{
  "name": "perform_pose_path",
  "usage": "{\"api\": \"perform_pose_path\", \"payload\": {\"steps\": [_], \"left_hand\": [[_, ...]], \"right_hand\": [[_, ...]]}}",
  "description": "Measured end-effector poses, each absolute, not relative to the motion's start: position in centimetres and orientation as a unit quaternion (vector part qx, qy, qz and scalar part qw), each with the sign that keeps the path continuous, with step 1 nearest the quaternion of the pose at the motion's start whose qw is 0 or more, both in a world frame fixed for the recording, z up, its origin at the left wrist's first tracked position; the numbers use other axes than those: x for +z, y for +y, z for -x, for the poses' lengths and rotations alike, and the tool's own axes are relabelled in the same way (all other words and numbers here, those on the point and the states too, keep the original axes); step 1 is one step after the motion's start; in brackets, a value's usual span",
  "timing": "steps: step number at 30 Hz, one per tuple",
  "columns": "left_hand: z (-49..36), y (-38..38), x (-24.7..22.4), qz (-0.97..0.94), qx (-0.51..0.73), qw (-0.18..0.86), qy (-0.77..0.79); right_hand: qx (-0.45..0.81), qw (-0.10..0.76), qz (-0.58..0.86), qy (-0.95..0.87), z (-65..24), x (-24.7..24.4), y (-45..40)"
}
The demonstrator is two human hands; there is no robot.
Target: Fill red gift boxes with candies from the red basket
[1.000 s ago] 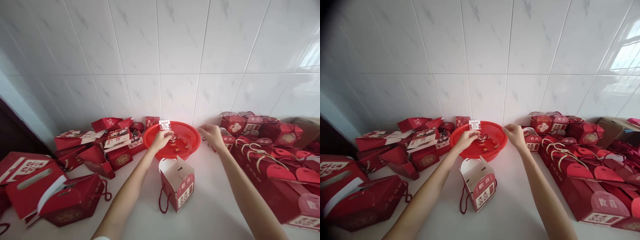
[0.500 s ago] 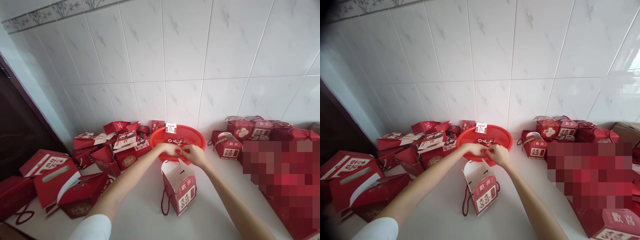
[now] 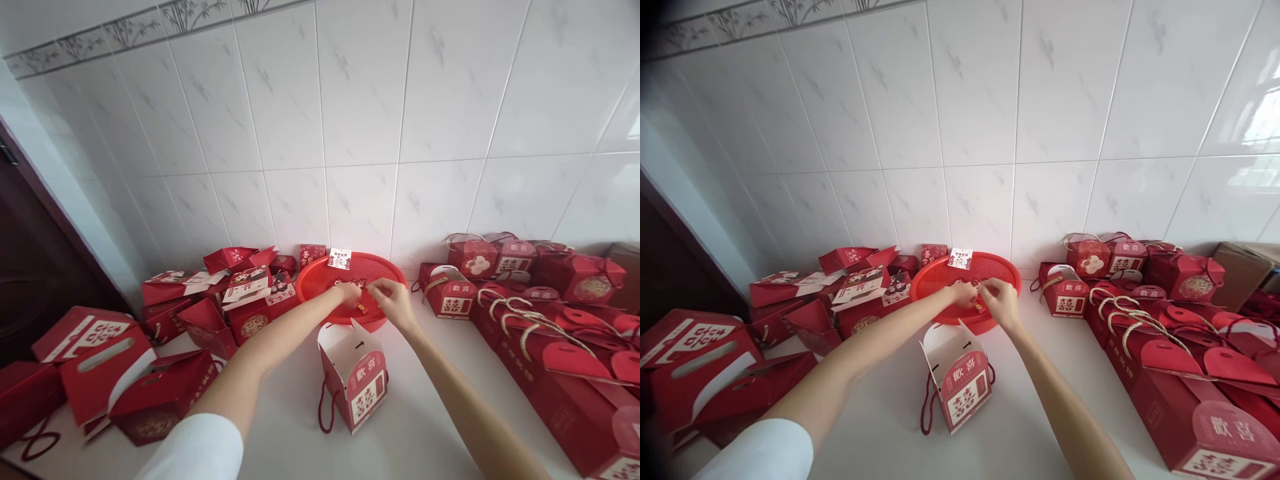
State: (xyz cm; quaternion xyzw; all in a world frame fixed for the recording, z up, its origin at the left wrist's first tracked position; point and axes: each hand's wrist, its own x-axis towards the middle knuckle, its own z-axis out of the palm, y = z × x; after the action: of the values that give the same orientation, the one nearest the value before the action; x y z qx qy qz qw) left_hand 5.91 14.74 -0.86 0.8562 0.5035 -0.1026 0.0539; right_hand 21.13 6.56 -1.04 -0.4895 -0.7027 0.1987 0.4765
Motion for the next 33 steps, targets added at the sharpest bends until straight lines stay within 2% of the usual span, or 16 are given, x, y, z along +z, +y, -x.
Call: {"api": "perform_pose_path", "payload": {"steps": [3, 6, 12, 18, 23, 27, 33], "left_hand": [[-6.0, 15.3, 0.6, -0.853, -0.146, 0.061, 0.497], [-7.3, 15.5, 0.9, -0.858, -0.171, 0.076, 0.478], [-10.8, 15.5, -0.8, -0.863, -0.233, 0.103, 0.436], [-10.0, 16.5, -0.9, -0.861, -0.224, 0.092, 0.447], [-6.6, 17.1, 0.4, -0.828, -0.235, 0.091, 0.501], [-4.3, 16.7, 1.5, -0.842, -0.194, 0.103, 0.493], [-7.6, 14.9, 1.2, -0.87, -0.174, 0.125, 0.444]], "right_hand": [[0.186, 0.532, 0.498, -0.659, -22.8, -0.8, 7.5], [0.183, 0.542, 0.499, -0.651, -23.7, -1.0, 8.0], [0.183, 0.475, 0.515, -0.69, -22.9, -2.1, 8.4], [0.161, 0.428, 0.543, -0.704, -22.6, -2.6, 8.7], [0.147, 0.41, 0.558, -0.706, -22.6, -2.5, 8.7], [0.141, 0.404, 0.565, -0.705, -22.4, -2.4, 8.5], [0.136, 0.397, 0.573, -0.704, -22.3, -2.2, 8.2]]}}
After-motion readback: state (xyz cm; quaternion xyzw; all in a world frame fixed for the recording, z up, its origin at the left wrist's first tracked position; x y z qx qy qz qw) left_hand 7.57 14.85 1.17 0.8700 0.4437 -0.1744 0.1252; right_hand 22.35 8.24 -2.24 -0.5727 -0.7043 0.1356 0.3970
